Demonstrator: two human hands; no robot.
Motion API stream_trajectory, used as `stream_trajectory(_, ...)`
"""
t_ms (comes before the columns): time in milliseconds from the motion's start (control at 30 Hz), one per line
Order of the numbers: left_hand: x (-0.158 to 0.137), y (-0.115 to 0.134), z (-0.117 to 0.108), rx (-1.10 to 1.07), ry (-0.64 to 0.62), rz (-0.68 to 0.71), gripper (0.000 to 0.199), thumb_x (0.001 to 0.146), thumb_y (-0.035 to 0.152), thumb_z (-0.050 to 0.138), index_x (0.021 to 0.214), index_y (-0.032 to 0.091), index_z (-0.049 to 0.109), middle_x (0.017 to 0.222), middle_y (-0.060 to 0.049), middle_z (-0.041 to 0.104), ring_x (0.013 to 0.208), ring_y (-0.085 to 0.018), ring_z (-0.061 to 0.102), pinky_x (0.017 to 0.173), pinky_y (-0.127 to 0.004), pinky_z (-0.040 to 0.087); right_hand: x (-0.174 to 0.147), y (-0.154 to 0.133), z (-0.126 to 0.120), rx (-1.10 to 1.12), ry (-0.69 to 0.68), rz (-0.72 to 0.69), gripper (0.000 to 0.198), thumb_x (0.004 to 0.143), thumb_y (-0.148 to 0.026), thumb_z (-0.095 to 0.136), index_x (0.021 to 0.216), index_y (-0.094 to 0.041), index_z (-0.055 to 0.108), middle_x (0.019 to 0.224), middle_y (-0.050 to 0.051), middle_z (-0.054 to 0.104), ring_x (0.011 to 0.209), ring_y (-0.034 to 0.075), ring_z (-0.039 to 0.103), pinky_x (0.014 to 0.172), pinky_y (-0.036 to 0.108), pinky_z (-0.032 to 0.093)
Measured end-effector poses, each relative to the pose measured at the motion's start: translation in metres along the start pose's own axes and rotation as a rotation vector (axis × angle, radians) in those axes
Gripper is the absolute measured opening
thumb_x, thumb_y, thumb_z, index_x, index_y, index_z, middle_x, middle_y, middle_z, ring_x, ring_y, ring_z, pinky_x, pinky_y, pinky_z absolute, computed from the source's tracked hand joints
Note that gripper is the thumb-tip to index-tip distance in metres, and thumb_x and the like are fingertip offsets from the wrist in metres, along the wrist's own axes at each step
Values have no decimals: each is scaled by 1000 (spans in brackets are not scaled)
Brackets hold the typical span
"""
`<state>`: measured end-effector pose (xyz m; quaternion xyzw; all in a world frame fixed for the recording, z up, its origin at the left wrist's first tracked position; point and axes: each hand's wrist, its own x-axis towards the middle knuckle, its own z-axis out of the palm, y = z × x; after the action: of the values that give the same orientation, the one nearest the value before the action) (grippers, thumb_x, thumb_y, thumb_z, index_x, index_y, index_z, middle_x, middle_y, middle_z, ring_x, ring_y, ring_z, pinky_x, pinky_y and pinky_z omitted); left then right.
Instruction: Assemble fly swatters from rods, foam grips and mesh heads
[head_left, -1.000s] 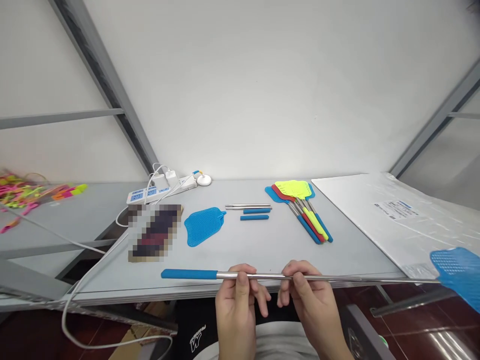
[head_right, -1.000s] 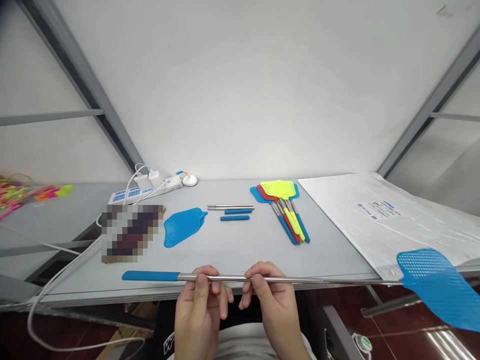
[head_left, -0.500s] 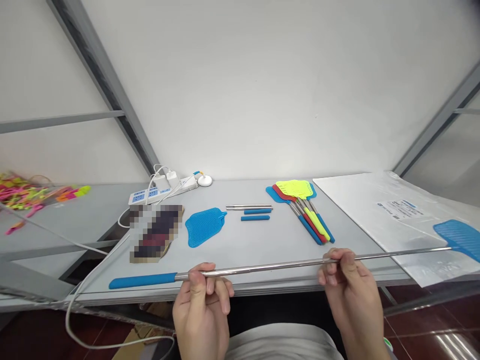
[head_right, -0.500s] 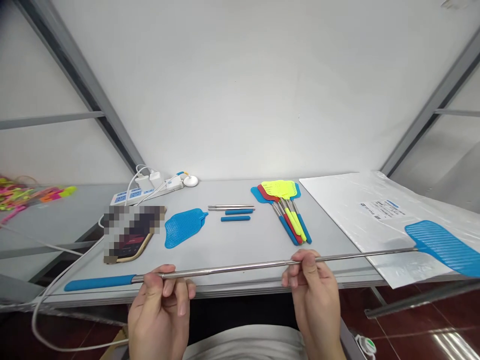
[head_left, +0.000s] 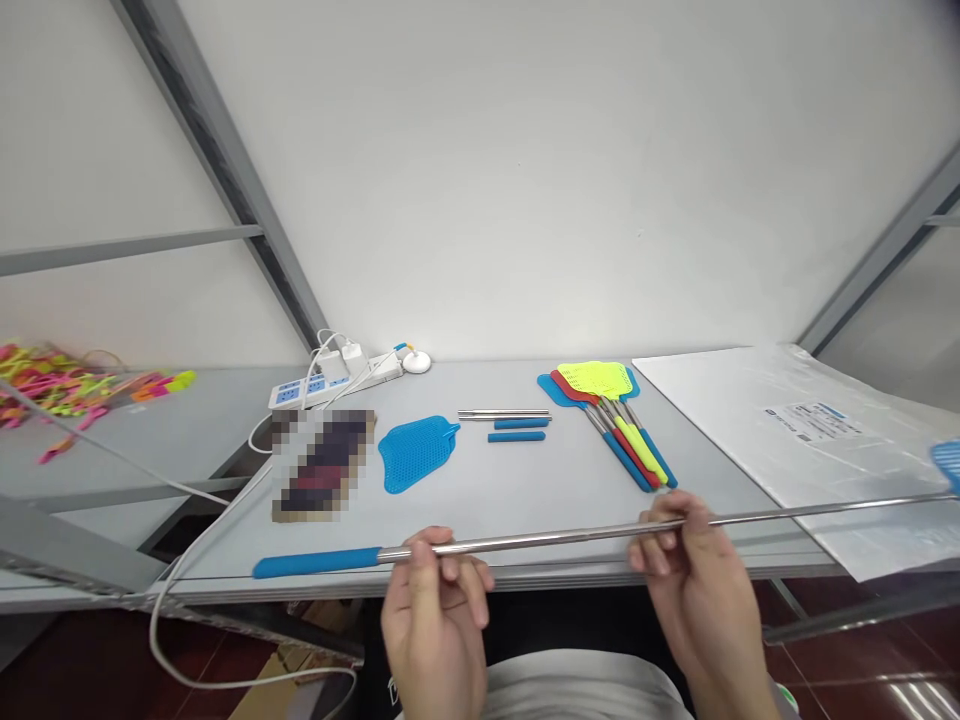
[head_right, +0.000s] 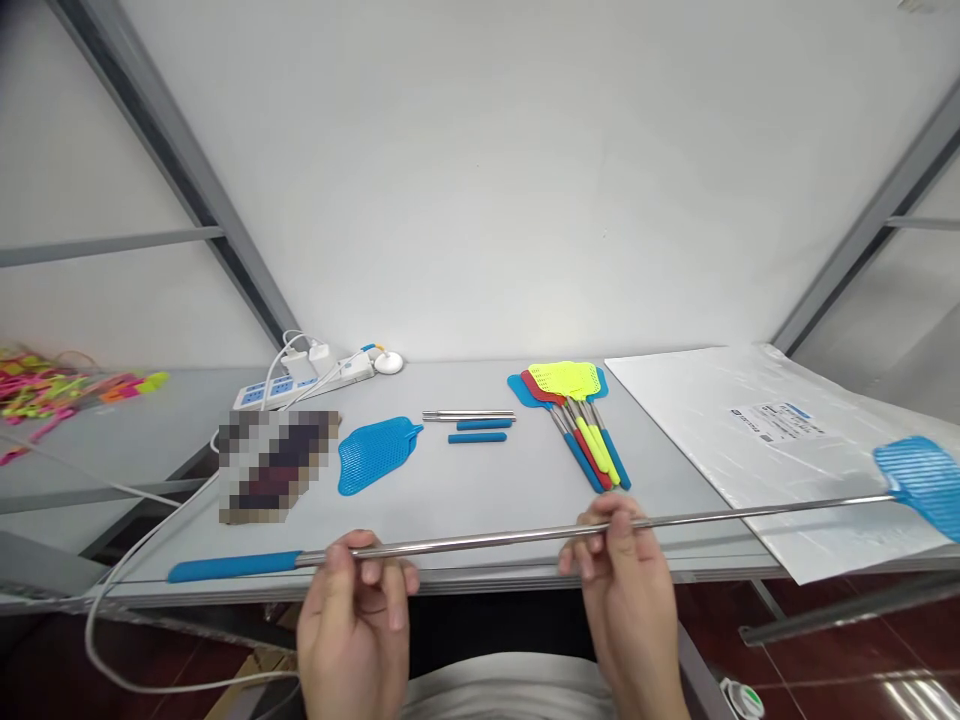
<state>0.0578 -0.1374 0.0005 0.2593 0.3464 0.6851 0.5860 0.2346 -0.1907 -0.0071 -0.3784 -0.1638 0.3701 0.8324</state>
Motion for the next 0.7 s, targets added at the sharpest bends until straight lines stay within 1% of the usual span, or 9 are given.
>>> stream_trajectory(100,-8,-9,3,16,-91,-140,30,89,46,65,90,17,67,60,6,51,39,-6,45,53,-26,49,-12,13,4,-49,-119,73,27,94,-46,57,87,-22,66,65,-4,47,49,8,46,52,27,47)
stream_trajectory(167,-8,-12,3,11,-109,-179,33,89,48,64,89,16,69,60,5,50,41,-6,46,54,-27,49,-15,17,4,-71,-123,77,32,95,-48,55,83,-21,66,64,-3,48,50,9,47,53,28,47)
stream_trajectory(233,-6,-11,2,1,-75,-163,35,88,49,65,89,15,70,59,6,46,43,-6,44,53,-26,47,-15,17,3,-87,-89,74,33,94,-48,57,82,-20,67,61,-3,46,51,9,46,53,27,46)
stream_trajectory(333,-1,-7,1,-19,-19,-118,34,88,48,67,90,14,70,54,8,35,42,-4,36,48,-22,40,-12,13,0,-77,-37,80,31,93,-48,59,84,-19,68,58,-4,40,52,9,43,53,25,45)
stream_trajectory(433,2,-4,2,-36,-34,-125,33,89,46,66,90,13,71,49,9,29,41,-4,30,46,-20,36,-8,8,-3,-51,23,64,30,92,-47,62,84,-19,68,58,-5,38,53,9,41,53,24,44)
stream_trajectory(500,3,-4,2,-42,-59,-165,32,90,44,66,91,13,71,48,10,28,41,-4,28,45,-19,34,-5,5,-5,-52,48,64,30,90,-48,63,83,-19,69,59,-5,38,53,9,40,51,23,43)
stream_trajectory(567,5,-6,0,-56,-76,-190,29,89,42,68,90,13,71,49,9,30,41,-3,29,45,-19,35,-2,4,-8,-75,36,81,30,89,-48,65,83,-19,69,59,-4,39,53,9,40,50,24,43)
stream_trajectory(633,7,-7,-3,-92,-73,-180,29,88,42,68,88,13,70,53,9,33,40,-3,30,45,-20,36,0,6,-8,-94,14,92,30,88,-48,66,82,-18,69,59,-4,40,52,9,41,50,24,43)
stream_trajectory(700,10,-6,-5,-137,-38,-154,33,87,46,67,83,14,69,54,8,33,39,-3,30,44,-21,35,0,9,-6,-88,7,95,31,88,-48,66,81,-18,68,59,-4,41,51,8,40,50,24,43)
